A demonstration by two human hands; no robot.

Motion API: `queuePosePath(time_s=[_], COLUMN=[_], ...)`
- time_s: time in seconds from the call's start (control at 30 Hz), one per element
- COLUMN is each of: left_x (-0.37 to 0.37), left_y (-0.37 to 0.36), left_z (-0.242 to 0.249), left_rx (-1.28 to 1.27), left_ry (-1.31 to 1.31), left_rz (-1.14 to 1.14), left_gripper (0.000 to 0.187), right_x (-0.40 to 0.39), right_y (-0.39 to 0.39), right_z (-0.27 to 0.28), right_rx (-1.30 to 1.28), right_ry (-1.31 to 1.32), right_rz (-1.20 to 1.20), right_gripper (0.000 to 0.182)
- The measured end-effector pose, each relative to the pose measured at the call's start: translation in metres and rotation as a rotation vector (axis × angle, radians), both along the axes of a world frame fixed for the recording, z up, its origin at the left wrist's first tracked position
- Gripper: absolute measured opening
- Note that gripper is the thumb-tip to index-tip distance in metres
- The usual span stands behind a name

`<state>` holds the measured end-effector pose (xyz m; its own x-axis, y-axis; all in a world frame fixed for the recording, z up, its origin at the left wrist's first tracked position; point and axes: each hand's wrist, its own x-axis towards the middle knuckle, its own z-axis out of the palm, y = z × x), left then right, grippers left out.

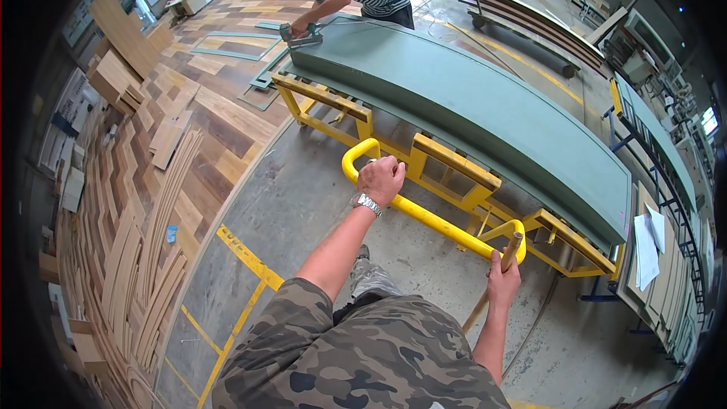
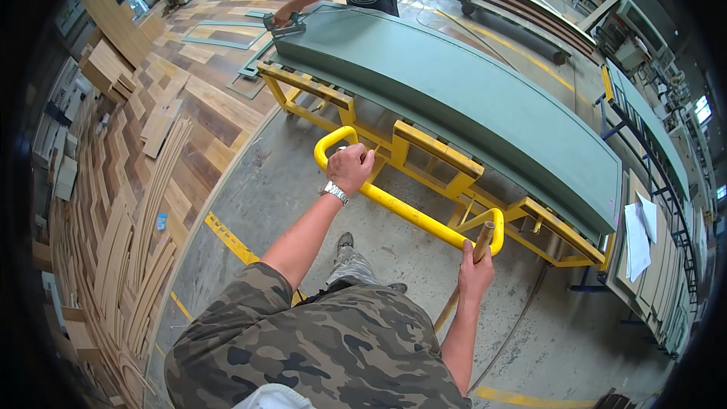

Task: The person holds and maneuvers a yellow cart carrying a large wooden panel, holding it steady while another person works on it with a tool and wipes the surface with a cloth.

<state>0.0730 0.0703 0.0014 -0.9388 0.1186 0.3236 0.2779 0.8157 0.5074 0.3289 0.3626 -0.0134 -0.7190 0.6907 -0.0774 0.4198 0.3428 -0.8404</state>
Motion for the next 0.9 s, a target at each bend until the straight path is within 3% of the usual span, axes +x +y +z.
queuePosePath(time_s=[0.9], left_x=[-0.001], left_y=[0.000], left_z=[-0.003], left_rx=[0.006], left_ry=[0.009], left_rz=[0.007], left_gripper=[0.032], right_x=[-0.001], right_y=[-0.005], right_z=[0.011], right_rx=[-0.024], right_ry=[-0.036], right_rz=[-0.008], right_gripper=[0.047])
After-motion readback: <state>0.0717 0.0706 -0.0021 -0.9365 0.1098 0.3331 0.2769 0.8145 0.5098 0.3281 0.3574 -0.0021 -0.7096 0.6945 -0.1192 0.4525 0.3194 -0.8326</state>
